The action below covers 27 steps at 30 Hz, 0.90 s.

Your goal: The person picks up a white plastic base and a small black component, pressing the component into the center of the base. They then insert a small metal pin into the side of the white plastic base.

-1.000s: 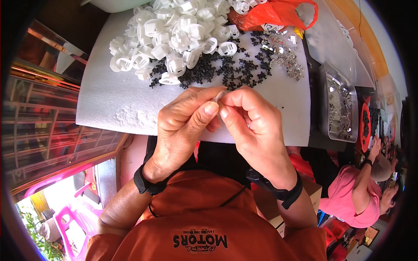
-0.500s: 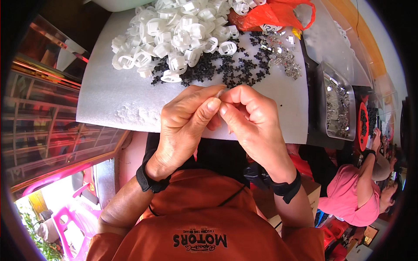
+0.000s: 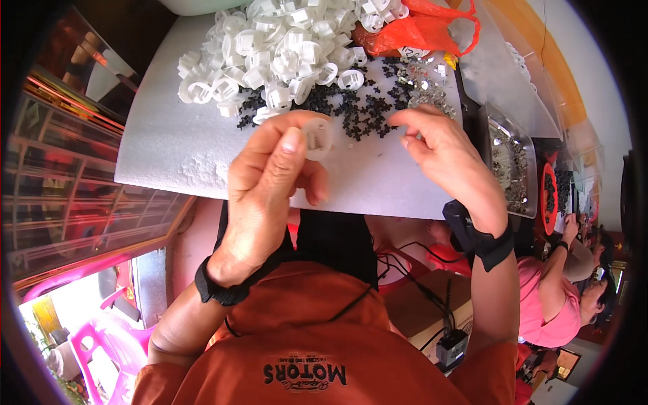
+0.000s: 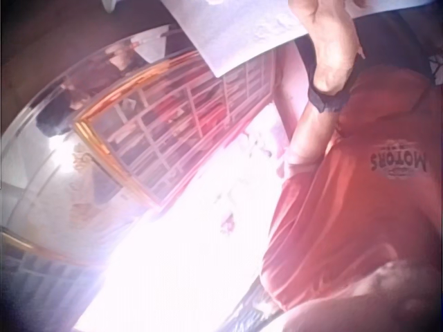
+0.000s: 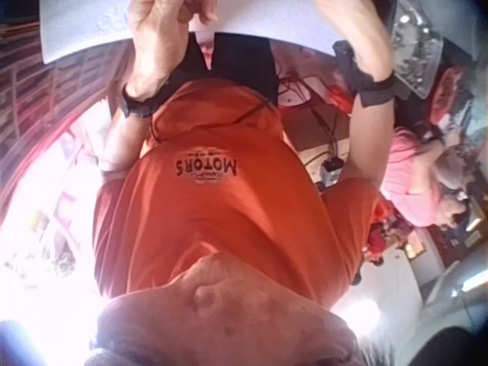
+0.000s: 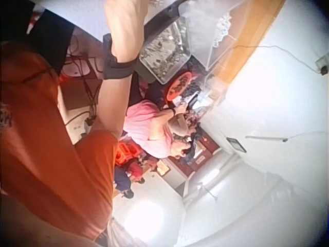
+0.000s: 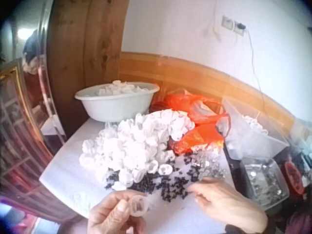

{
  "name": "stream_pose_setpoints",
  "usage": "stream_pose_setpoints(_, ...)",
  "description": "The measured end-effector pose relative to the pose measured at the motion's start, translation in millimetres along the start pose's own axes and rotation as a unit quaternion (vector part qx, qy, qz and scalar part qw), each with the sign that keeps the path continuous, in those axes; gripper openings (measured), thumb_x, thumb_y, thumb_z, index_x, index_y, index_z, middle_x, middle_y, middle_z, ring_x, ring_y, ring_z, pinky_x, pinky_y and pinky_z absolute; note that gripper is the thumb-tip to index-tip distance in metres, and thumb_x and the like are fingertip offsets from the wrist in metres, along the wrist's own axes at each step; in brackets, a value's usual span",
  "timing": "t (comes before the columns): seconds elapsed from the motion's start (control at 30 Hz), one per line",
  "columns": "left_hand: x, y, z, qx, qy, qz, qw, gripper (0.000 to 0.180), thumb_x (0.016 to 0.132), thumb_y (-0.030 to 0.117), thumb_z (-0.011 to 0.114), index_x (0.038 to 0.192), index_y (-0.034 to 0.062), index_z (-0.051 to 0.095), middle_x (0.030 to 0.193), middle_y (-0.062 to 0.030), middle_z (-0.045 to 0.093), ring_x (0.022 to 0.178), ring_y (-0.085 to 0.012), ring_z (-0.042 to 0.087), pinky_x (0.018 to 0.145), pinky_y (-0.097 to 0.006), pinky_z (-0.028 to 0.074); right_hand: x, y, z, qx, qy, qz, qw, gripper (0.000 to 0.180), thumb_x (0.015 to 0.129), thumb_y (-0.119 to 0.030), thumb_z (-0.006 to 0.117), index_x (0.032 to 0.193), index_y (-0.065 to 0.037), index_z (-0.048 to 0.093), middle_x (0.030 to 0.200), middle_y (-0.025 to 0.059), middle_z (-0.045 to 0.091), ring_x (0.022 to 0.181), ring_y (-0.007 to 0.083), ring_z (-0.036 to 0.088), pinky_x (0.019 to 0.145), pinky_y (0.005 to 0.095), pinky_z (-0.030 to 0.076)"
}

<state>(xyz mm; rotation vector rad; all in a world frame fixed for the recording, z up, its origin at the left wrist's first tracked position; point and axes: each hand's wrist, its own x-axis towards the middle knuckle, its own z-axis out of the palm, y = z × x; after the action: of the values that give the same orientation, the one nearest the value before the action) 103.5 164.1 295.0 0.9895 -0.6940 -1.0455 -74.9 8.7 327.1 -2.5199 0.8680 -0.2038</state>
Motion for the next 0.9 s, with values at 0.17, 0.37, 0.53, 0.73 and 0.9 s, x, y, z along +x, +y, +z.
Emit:
stream_pose_setpoints(0.17, 0.5, 20.5, -24.8, -0.041, 0.074, 0.073, 0.994, 0.031, 0.099, 0.025, 0.045, 0.111, -0.0008, 0.057, 0.09, -0.0105, 0.062, 0.055, -0.0112, 0.051, 0.049, -0.022, 0.039, 2.3, -1.3, 1.2, -0.07, -0.003, -0.005, 0.997, 0.02, 0.085, 0.002, 0.055, 0.104, -0.001, 0.059, 0.089, 0.012, 0.056, 0.078, 0.025, 0.059, 0.068, 0.0327, 0.049)
stream_pose_setpoints(0.37, -1.5, 32.7, -61.2, -0.021, 0.162, 0.122, 0.979, 0.034, 0.099, 0.026, 0.044, 0.11, -0.0031, 0.058, 0.085, -0.0121, 0.063, 0.051, -0.0096, 0.045, 0.045, -0.021, 0.032, -0.1, 3.1, 2.6, -0.053, 0.012, 0.004, 0.998, 0.019, 0.085, 0.003, 0.055, 0.102, -0.002, 0.059, 0.087, 0.0122, 0.055, 0.077, 0.0252, 0.059, 0.068, 0.0329, 0.049)
stream_pose_setpoints(0.53, -1.4, 34.7, -66.0, -0.047, 0.153, 0.121, 0.98, 0.034, 0.099, 0.026, 0.044, 0.108, -0.0033, 0.058, 0.083, -0.012, 0.062, 0.05, -0.0091, 0.044, 0.044, -0.021, 0.03, -1.7, 6.6, -2.1, -0.018, 0.02, 0.006, 1.0, 0.018, 0.084, 0.002, 0.056, 0.101, -0.002, 0.059, 0.087, 0.0124, 0.056, 0.076, 0.026, 0.059, 0.067, 0.0332, 0.048)
stream_pose_setpoints(0.73, 1.7, 20.3, -27.1, -0.031, 0.072, 0.012, 0.997, 0.033, 0.098, 0.03, 0.047, 0.104, 0.0008, 0.062, 0.078, -0.0061, 0.062, 0.05, -0.0082, 0.047, 0.045, -0.02, 0.034, -0.7, 9.6, 2.9, -0.054, 0.009, -0.003, 0.998, 0.016, 0.084, 0.001, 0.056, 0.1, -0.001, 0.059, 0.088, 0.0127, 0.057, 0.076, 0.0266, 0.06, 0.067, 0.0338, 0.047)
stream_pose_setpoints(0.9, 15.0, 4.3, -1.9, -0.012, 0.006, -0.111, 0.994, 0.035, 0.098, 0.033, 0.048, 0.102, 0.0025, 0.063, 0.078, -0.0039, 0.062, 0.052, -0.0075, 0.05, 0.046, -0.02, 0.036, -1.6, 9.7, 1.1, -0.019, -0.007, 0.02, 1.0, 0.012, 0.085, 0.0, 0.056, 0.096, 0.0, 0.06, 0.086, 0.0111, 0.057, 0.072, 0.0224, 0.058, 0.065, 0.032, 0.046)
